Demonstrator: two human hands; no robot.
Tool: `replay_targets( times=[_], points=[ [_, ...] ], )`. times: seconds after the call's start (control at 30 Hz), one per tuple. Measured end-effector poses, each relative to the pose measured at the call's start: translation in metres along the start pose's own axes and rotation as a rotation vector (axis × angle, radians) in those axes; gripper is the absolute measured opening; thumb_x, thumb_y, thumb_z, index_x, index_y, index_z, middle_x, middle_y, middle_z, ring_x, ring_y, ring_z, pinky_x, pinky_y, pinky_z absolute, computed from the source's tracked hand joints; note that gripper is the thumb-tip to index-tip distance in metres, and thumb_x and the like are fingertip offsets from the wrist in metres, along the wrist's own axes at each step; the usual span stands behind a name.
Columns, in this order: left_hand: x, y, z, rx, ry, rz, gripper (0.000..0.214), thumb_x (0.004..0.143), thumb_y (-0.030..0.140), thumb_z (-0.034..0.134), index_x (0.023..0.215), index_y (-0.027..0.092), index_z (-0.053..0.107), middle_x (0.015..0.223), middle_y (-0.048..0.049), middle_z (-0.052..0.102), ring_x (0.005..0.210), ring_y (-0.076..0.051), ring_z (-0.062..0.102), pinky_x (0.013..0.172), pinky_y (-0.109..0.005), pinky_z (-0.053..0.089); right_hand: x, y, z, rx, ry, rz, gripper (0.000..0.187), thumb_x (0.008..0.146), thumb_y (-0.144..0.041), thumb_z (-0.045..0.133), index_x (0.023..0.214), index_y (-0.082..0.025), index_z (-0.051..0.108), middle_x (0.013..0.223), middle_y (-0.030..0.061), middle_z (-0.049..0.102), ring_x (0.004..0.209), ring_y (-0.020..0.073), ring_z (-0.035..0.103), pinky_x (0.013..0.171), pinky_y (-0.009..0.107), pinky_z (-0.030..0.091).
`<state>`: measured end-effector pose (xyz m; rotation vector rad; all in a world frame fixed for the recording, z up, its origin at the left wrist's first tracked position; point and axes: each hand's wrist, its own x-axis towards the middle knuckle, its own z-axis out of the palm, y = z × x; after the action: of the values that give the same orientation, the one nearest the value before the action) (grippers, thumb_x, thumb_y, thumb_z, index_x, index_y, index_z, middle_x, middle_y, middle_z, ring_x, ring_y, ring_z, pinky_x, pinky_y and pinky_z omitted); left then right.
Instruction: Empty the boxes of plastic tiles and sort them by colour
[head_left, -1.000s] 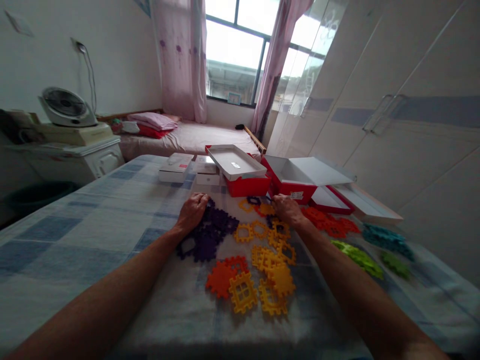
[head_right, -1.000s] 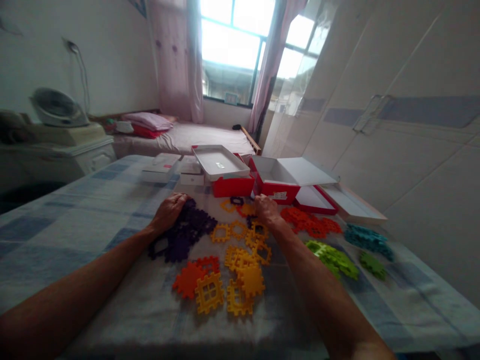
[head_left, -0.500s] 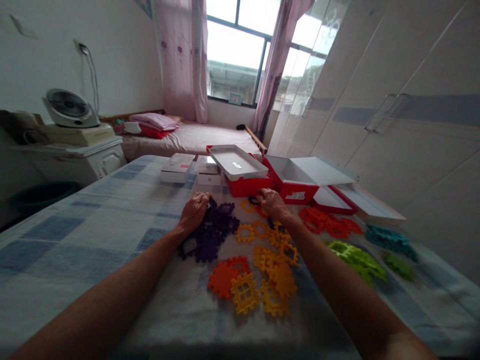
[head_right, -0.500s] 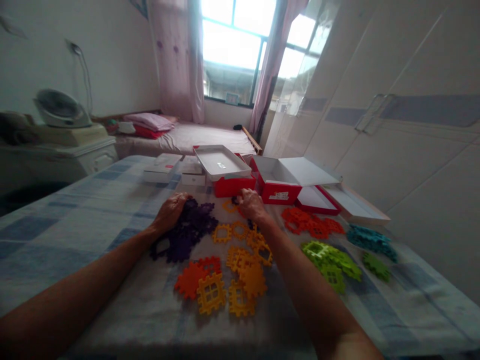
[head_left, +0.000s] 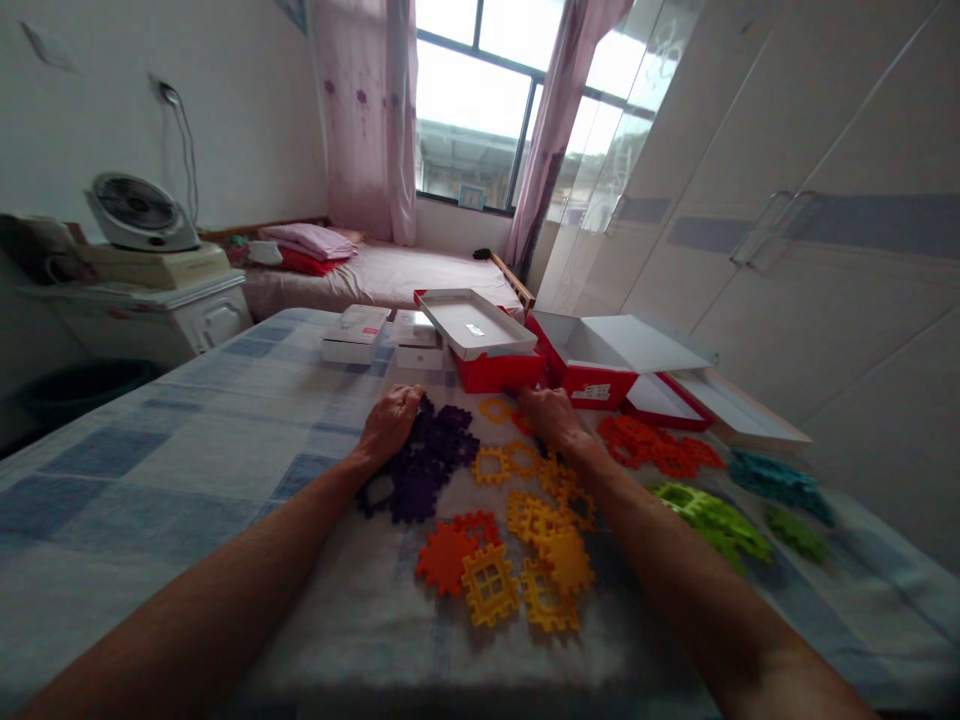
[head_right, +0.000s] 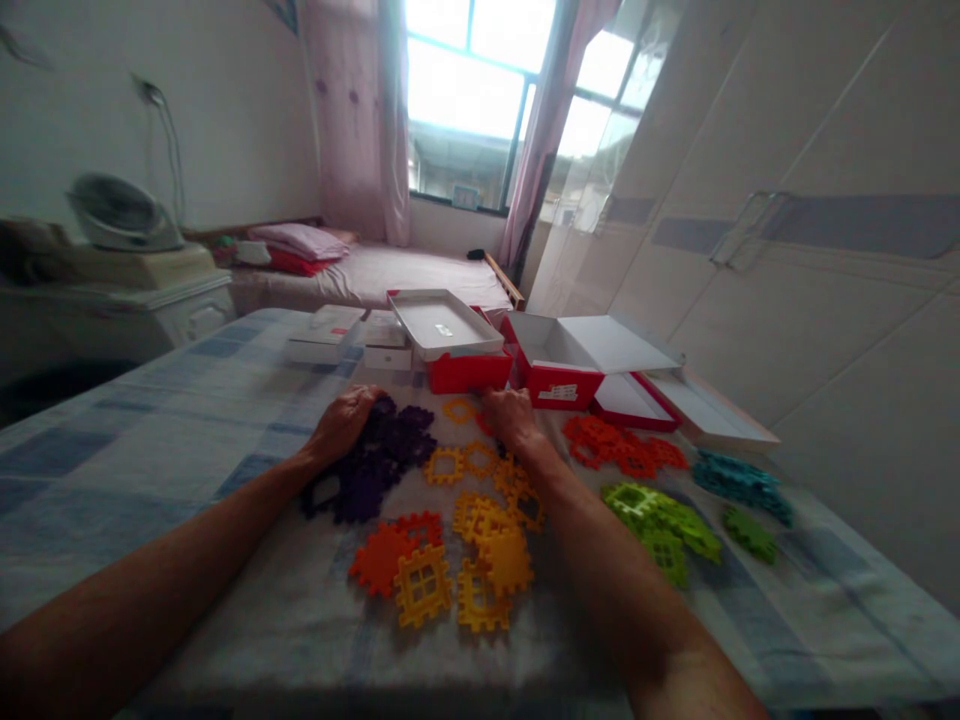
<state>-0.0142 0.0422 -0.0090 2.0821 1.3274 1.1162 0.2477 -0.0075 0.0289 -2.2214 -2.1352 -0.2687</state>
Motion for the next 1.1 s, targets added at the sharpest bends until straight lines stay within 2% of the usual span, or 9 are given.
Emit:
replay_targets(
  times=[0.1, 0.17, 0.27, 0.33, 0.47, 0.57, 0.73, 0.9, 1.1],
  points=[
    [-0.001, 0.001, -0.001, -0.001, -0.011, 0.013, 0.05, 0.088, 0.046, 0.022, 0.085, 0.018, 0.063, 0.097, -0.0093, 0.064, 0.096, -0.022, 0.059, 0.091, -0.035, 0.043, -0.002, -0.001, -0.006, 0.012, 0.115, 0.075, 0.037, 0.096, -0.023, 0.027, 0.107, -0.013, 0.061, 0.096, 0.0196, 0.068, 0.093, 0.026, 0.064, 0.085, 0.038, 0.039],
    [-0.001, 0.001, -0.001, -0.003, -0.023, 0.016, 0.051, 0.088, 0.046, 0.021, 0.085, 0.018, 0.063, 0.097, -0.0096, 0.065, 0.097, -0.022, 0.058, 0.092, -0.035, 0.042, -0.003, -0.007, -0.013, 0.173, 0.168, 0.091, 0.039, 0.097, -0.029, 0.025, 0.106, -0.014, 0.06, 0.095, 0.0157, 0.069, 0.09, 0.023, 0.065, 0.081, 0.032, 0.041],
    [0.0, -0.001, -0.002, -0.016, -0.018, 0.011, 0.055, 0.088, 0.049, 0.019, 0.089, 0.016, 0.064, 0.099, -0.0109, 0.065, 0.098, -0.023, 0.058, 0.093, -0.035, 0.042, -0.003, -0.023, -0.026, 0.577, 0.076, -0.097, 0.044, 0.098, -0.036, 0.022, 0.107, -0.017, 0.06, 0.098, 0.0073, 0.07, 0.087, 0.0155, 0.065, 0.075, 0.024, 0.044],
    [0.0, -0.002, -0.001, -0.035, 0.0, -0.001, 0.058, 0.088, 0.05, 0.018, 0.093, 0.015, 0.064, 0.102, -0.0118, 0.065, 0.1, -0.023, 0.058, 0.093, -0.035, 0.042, -0.006, -0.029, -0.033, 0.691, 0.04, -0.218, 0.042, 0.098, -0.039, 0.026, 0.113, -0.018, 0.059, 0.109, 0.0055, 0.068, 0.094, 0.0138, 0.063, 0.08, 0.022, 0.044],
    [0.001, -0.003, 0.0, -0.039, 0.008, -0.012, 0.057, 0.088, 0.051, 0.019, 0.093, 0.016, 0.064, 0.102, -0.0105, 0.065, 0.1, -0.023, 0.058, 0.094, -0.034, 0.041, -0.023, -0.015, -0.032, 0.464, 0.026, -0.136, 0.036, 0.091, -0.037, 0.046, 0.12, -0.021, 0.059, 0.12, 0.0071, 0.063, 0.108, 0.0186, 0.058, 0.09, 0.026, 0.041],
    [0.0, -0.001, -0.001, -0.009, -0.012, 0.02, 0.055, 0.088, 0.049, 0.018, 0.09, 0.018, 0.064, 0.098, -0.0089, 0.066, 0.099, -0.022, 0.059, 0.093, -0.033, 0.042, -0.041, 0.011, -0.02, 0.336, -0.067, -0.068, 0.03, 0.088, -0.035, 0.05, 0.112, -0.024, 0.065, 0.112, 0.0049, 0.067, 0.1, 0.0197, 0.061, 0.084, 0.026, 0.043],
    [0.0, -0.001, 0.0, -0.011, -0.01, 0.014, 0.054, 0.089, 0.049, 0.018, 0.089, 0.018, 0.063, 0.098, -0.0093, 0.065, 0.099, -0.023, 0.058, 0.093, -0.034, 0.042, -0.068, 0.04, -0.008, 0.306, -0.064, -0.061, 0.024, 0.087, -0.033, 0.05, 0.095, -0.021, 0.07, 0.099, 0.0039, 0.066, 0.084, 0.015, 0.061, 0.076, 0.022, 0.043],
    [0.002, -0.006, 0.001, 0.03, -0.027, 0.048, 0.053, 0.088, 0.048, 0.017, 0.086, 0.019, 0.062, 0.095, -0.0086, 0.066, 0.098, -0.023, 0.059, 0.094, -0.035, 0.042, -0.073, 0.039, -0.009, 0.241, -0.016, 0.089, 0.028, 0.087, -0.04, 0.049, 0.098, -0.022, 0.067, 0.105, 0.0056, 0.064, 0.097, 0.0191, 0.058, 0.079, 0.028, 0.04],
    [0.002, -0.009, 0.0, 0.054, -0.032, 0.051, 0.057, 0.088, 0.05, 0.017, 0.09, 0.018, 0.064, 0.099, -0.0098, 0.066, 0.1, -0.024, 0.059, 0.095, -0.036, 0.042, -0.066, 0.029, -0.009, 0.134, -0.111, 0.197, 0.036, 0.08, -0.049, 0.054, 0.101, -0.021, 0.066, 0.111, 0.0102, 0.061, 0.109, 0.0281, 0.051, 0.085, 0.04, 0.037]
  ],
)
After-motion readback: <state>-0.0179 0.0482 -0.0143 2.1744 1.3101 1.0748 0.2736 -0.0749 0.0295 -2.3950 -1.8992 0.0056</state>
